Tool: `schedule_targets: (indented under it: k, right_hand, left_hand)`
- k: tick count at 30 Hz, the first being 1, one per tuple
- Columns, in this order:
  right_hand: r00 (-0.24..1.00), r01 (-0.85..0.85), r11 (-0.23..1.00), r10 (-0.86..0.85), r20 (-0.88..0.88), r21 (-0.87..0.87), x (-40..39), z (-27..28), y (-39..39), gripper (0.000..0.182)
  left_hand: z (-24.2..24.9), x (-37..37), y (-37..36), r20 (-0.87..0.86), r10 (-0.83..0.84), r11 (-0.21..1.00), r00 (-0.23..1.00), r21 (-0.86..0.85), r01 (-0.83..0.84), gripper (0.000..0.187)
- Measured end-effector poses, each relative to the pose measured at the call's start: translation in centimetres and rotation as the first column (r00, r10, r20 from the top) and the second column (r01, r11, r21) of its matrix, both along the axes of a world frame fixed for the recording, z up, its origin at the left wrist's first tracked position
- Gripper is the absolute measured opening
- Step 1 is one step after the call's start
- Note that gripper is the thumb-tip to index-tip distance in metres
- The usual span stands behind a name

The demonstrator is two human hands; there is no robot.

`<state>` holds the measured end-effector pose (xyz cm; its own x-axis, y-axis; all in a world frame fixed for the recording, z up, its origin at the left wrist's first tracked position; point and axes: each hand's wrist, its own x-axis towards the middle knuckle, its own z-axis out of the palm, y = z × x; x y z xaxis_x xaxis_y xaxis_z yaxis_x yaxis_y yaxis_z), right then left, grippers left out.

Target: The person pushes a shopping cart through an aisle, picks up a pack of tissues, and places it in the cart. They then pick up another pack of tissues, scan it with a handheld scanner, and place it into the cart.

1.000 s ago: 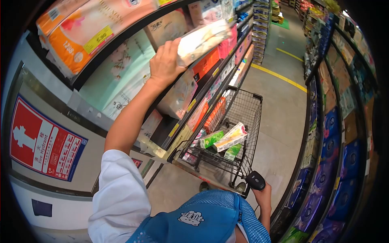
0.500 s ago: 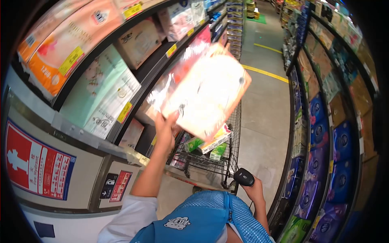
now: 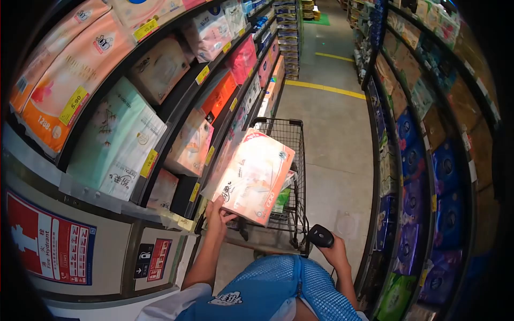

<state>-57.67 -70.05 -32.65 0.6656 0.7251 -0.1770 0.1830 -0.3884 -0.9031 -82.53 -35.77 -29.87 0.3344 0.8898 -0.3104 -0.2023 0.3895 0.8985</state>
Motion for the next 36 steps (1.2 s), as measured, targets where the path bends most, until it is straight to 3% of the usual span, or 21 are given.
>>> schedule_targets:
  k: [3, 4, 5, 7, 11, 12, 15, 24, 29, 36]
  right_hand:
    - [1.000, -0.010, 1.000, 0.010, 0.003, 0.021, -0.2, -0.1, 1.0, 0.039]
    - [1.000, -0.012, 0.999, 0.012, 0.012, 0.032, -0.2, -0.4, 1.1, 0.038]
    - [1.000, -0.019, 0.999, 0.018, 0.017, 0.040, -0.2, -0.9, 1.2, 0.038]
    - [0.999, -0.039, 0.999, 0.039, 0.007, 0.006, -0.1, -0.6, 1.7, 0.038]
    - [0.996, -0.082, 0.996, 0.083, -0.020, 0.032, 0.0, -1.8, 2.5, 0.037]
    - [0.995, -0.092, 0.996, 0.092, -0.024, 0.019, 0.0, -1.9, 2.6, 0.037]
    - [0.989, -0.145, 0.989, 0.146, -0.030, 0.034, 0.0, -1.6, 3.4, 0.038]
    - [0.972, -0.229, 0.972, 0.225, -0.068, -0.048, 0.2, -1.5, 5.7, 0.038]
    - [0.971, -0.234, 0.972, 0.235, -0.047, 0.027, -0.5, -1.8, 5.8, 0.034]
    - [0.968, -0.244, 0.970, 0.244, -0.064, 0.008, -0.6, -2.0, 5.7, 0.033]
  left_hand:
    - [0.5, -1.3, 0.5, -0.104, 0.159, 0.964, 0.982, 0.233, -0.131, 0.057]
    - [1.0, -1.7, 0.3, -0.105, 0.228, 0.958, 0.968, 0.202, -0.204, 0.060]
    - [-1.4, -2.6, 1.1, 0.064, 0.267, 0.890, 0.962, 0.367, -0.272, 0.064]
    - [0.6, -4.5, 0.3, -0.050, 0.271, 0.795, 0.961, 0.575, -0.194, 0.070]
    - [2.9, -8.6, -1.6, -0.235, 0.484, 0.749, 0.843, 0.609, -0.260, 0.086]
    - [2.8, -10.2, -1.7, -0.285, 0.538, 0.690, 0.793, 0.690, -0.220, 0.098]
    - [3.6, -13.9, -2.9, -0.333, 0.621, 0.564, 0.709, 0.818, -0.110, 0.099]
    - [4.5, -19.1, -6.3, -0.461, 0.755, 0.455, 0.467, 0.880, 0.134, 0.094]
    - [6.0, -19.9, -8.0, -0.494, 0.786, 0.433, 0.371, 0.869, 0.241, 0.091]
    - [8.2, -20.6, -7.7, -0.439, 0.854, 0.401, 0.280, 0.897, 0.184, 0.091]
